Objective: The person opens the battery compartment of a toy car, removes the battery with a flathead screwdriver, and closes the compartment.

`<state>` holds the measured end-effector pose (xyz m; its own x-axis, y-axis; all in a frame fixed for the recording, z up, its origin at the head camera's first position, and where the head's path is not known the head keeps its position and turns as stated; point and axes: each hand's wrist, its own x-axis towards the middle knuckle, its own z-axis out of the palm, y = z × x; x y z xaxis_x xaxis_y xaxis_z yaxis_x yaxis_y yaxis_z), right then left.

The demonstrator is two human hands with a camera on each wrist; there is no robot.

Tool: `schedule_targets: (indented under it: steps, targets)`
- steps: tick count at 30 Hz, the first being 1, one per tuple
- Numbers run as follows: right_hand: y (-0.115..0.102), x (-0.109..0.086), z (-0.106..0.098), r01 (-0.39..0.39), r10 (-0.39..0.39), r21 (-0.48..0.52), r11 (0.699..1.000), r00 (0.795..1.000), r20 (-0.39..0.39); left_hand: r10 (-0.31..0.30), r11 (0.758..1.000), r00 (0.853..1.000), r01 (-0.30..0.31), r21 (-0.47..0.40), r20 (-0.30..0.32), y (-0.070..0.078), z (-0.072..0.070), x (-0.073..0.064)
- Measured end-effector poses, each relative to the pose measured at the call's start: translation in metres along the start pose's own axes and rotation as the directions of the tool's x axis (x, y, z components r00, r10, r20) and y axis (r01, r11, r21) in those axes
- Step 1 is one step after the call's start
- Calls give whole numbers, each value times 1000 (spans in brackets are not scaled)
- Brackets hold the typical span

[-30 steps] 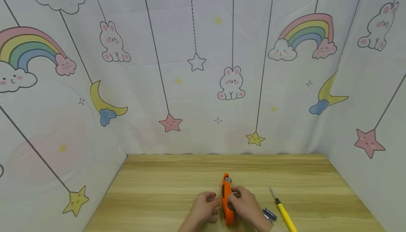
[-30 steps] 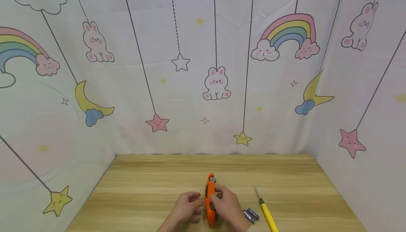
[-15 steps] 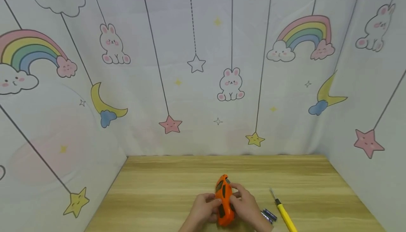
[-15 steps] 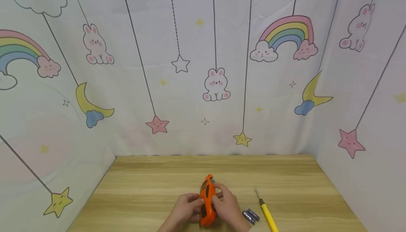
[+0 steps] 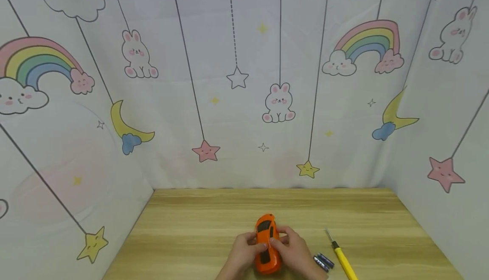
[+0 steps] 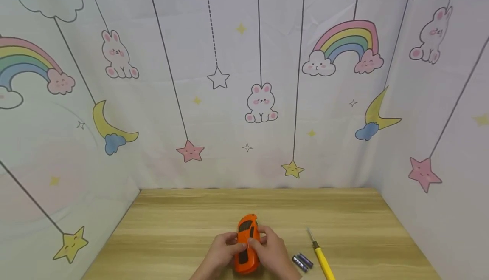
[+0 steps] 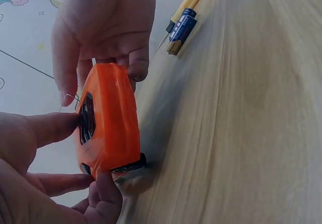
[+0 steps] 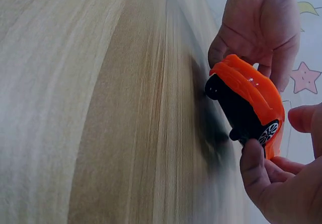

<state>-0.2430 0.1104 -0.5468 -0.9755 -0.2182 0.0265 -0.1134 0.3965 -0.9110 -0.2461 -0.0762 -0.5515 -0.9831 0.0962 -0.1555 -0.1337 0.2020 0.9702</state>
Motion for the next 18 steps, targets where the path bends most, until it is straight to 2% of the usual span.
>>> schedule_targets:
  steps: [4,7,12,18]
  targets:
    - [2,1,2,0,0,-17,1000,1000,-10,31,999,999,-31,15,-6,-2,-1,0]
    - [4,2,2,8,-10,-75,997,999,-38,50,998,999,-49,28,-17,-3,0,-1]
    - [7,3,1,-12,3,-146,989,998,-59,33,997,999,-30,70,-39,-5,2,-1]
    - [13,5,-1,1,-5,-141,990,1000,-31,11,993,999,-5,118,-50,-2,2,-1]
